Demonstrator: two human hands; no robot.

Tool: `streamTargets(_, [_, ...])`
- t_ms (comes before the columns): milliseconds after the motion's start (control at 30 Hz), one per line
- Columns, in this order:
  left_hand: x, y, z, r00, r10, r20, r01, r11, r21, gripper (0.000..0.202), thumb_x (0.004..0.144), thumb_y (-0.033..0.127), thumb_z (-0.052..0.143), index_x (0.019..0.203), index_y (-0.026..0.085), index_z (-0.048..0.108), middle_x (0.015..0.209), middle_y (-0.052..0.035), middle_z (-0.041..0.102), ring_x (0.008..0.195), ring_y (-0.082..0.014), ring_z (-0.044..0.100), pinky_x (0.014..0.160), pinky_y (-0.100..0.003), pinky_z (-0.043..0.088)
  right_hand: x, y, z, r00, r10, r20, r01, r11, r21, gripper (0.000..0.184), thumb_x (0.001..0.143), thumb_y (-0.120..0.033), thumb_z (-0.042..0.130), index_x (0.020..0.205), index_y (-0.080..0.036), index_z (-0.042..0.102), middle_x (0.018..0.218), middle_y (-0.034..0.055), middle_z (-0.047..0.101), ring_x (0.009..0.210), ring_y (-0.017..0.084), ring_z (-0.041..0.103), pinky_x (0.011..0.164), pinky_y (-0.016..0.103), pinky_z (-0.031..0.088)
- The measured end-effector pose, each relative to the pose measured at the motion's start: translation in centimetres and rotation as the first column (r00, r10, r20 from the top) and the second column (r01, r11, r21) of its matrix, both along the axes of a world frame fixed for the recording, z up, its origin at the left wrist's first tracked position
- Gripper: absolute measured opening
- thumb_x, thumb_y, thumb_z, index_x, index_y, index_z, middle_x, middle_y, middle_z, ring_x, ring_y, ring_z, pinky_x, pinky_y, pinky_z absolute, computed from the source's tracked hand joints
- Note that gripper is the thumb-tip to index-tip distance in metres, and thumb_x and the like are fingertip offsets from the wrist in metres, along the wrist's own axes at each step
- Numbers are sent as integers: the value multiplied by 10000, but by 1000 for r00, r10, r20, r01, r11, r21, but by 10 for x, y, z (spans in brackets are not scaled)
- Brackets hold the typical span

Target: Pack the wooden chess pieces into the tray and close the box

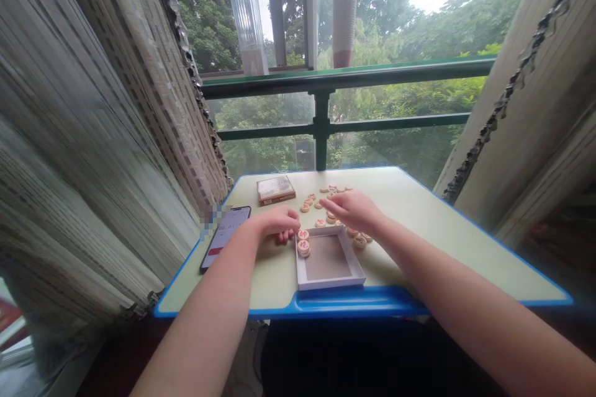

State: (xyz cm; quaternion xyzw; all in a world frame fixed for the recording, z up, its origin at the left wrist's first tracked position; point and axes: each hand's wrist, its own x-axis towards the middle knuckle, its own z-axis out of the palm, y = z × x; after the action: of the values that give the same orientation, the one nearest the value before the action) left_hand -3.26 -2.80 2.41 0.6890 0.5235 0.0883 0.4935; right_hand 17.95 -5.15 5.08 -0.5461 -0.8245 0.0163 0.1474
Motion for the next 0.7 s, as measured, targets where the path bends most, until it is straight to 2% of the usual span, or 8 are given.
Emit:
streamTargets(100, [-1, 2, -3, 1000, -2, 31, 3, 1000, -23, 47, 577, 153, 502, 590, 168, 460, 481, 30, 517, 396, -78, 477, 370, -169, 350, 25, 20, 3, 974, -227, -19, 227, 974, -23, 580, 879, -518, 228, 673, -166, 641, 679, 74, 636, 597, 147, 524, 505, 248, 264])
streamTargets(200, [-1, 3, -5, 997, -14, 71, 16, 999, -31, 24, 577, 159, 499, 596, 162, 484, 474, 25, 519, 382, -80, 474, 360, -172, 342, 41, 31, 1, 943, -332, 32, 334, 938, -93, 397, 822, -434, 374, 746, -177, 667, 791, 86, 663, 675, 177, 558, 525, 251, 303])
streamTargets(300, [0, 2, -4, 996, -11, 90, 13, 1000, -21, 47, 566, 160, 504, 610, 152, 518, 476, 20, 529, 385, -85, 488, 359, -174, 346, 43, 32, -1, 957, -284, 57, 289, 948, -136, 272, 742, -355, 468, 800, -196, 682, 833, 75, 672, 729, 193, 575, 538, 250, 328])
streamTargets(400, [2, 1, -2, 994, 16, 113, -12, 999, -34, 75, 557, 177, 512, 620, 148, 540, 485, 17, 534, 390, -96, 501, 342, -179, 336, 37, 28, -4, 977, -207, 48, 212, 966, -146, 249, 712, -326, 494, 829, -222, 688, 858, 51, 674, 762, 183, 581, 550, 239, 341])
streamTargets(567, [7, -2, -2, 990, 108, 89, -107, 994, -14, 91, 559, 194, 500, 615, 147, 554, 483, 18, 527, 362, -94, 469, 318, -191, 304, 26, 21, -7, 997, -78, 9, 78, 989, -124, 347, 705, -456, 535, 941, -242, 670, 905, 48, 663, 794, 189, 578, 588, 243, 371])
streamTargets(700, [13, -2, -7, 978, 207, 16, -207, 974, 97, 79, 590, 218, 489, 555, 157, 526, 437, 30, 485, 337, -90, 435, 313, -196, 266, 25, 19, -10, 998, -63, 1, 62, 992, -113, 377, 678, -498, 575, 927, -231, 667, 910, 59, 656, 791, 200, 574, 599, 254, 381])
